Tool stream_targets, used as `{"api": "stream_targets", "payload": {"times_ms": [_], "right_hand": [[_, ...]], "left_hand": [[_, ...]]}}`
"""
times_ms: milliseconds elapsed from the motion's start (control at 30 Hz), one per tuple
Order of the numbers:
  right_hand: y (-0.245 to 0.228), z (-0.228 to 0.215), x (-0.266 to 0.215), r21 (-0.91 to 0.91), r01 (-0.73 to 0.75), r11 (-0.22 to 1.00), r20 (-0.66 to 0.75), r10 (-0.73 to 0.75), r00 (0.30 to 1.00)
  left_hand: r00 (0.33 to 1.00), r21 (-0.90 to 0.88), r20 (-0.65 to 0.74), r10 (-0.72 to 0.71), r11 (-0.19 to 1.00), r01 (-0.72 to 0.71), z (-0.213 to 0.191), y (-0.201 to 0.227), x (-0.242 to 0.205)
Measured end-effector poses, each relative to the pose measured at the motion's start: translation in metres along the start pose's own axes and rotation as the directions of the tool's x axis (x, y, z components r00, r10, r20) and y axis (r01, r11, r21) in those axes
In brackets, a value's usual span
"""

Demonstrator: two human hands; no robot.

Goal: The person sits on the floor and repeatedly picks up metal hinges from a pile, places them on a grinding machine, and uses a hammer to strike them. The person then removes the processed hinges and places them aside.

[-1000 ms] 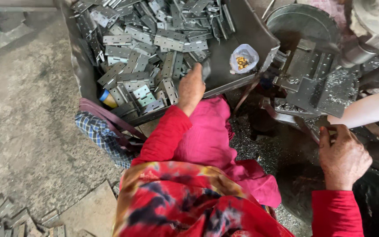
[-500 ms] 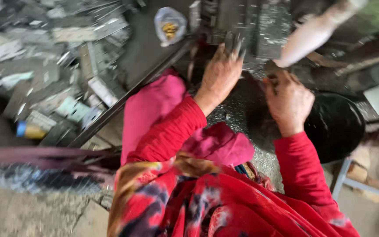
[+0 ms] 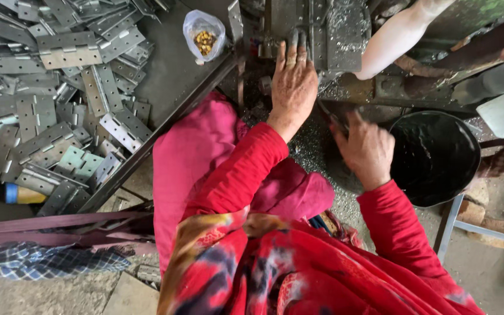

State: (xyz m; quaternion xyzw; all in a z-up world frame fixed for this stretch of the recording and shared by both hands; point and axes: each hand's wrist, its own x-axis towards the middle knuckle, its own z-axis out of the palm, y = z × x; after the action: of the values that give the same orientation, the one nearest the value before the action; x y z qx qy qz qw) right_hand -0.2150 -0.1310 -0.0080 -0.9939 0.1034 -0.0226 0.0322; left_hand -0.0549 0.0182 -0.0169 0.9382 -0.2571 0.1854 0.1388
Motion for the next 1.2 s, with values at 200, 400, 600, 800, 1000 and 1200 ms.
{"api": "stream_targets", "payload": {"times_ms": [200,400,600,800,1000,1200], "right_hand": [[0.009,0.078,-0.033,0.381,-0.057,0.923,0.162,-0.006,0.987],[0.022,0.019,-0.007,0.139,0.051,0.989,0.114,-0.068,0.991],[0.001,0.030,-0.017,0.215,-0.036,0.976,0.144,0.004,0.990],[0.004,0.046,-0.023,0.231,-0.051,0.972,0.122,0.023,0.992],[0.015,0.037,-0.014,0.101,0.022,0.995,0.107,-0.033,0.994],[-0.005,0.058,-0.036,0.196,-0.083,0.977,0.070,0.071,0.995]], "left_hand": [[0.994,-0.021,-0.111,0.023,0.999,-0.025,-0.001,-0.004,0.006],[0.999,0.105,-0.028,-0.023,0.994,0.026,0.004,0.000,0.015],[0.991,0.154,0.132,-0.038,0.988,0.017,-0.003,0.001,0.024],[0.996,0.078,-0.088,-0.004,0.997,0.011,-0.014,-0.001,0.015],[0.999,0.135,0.029,-0.029,0.991,0.025,-0.012,0.005,0.006],[1.000,0.076,0.007,-0.015,0.997,0.014,-0.019,-0.009,0.003]]}}
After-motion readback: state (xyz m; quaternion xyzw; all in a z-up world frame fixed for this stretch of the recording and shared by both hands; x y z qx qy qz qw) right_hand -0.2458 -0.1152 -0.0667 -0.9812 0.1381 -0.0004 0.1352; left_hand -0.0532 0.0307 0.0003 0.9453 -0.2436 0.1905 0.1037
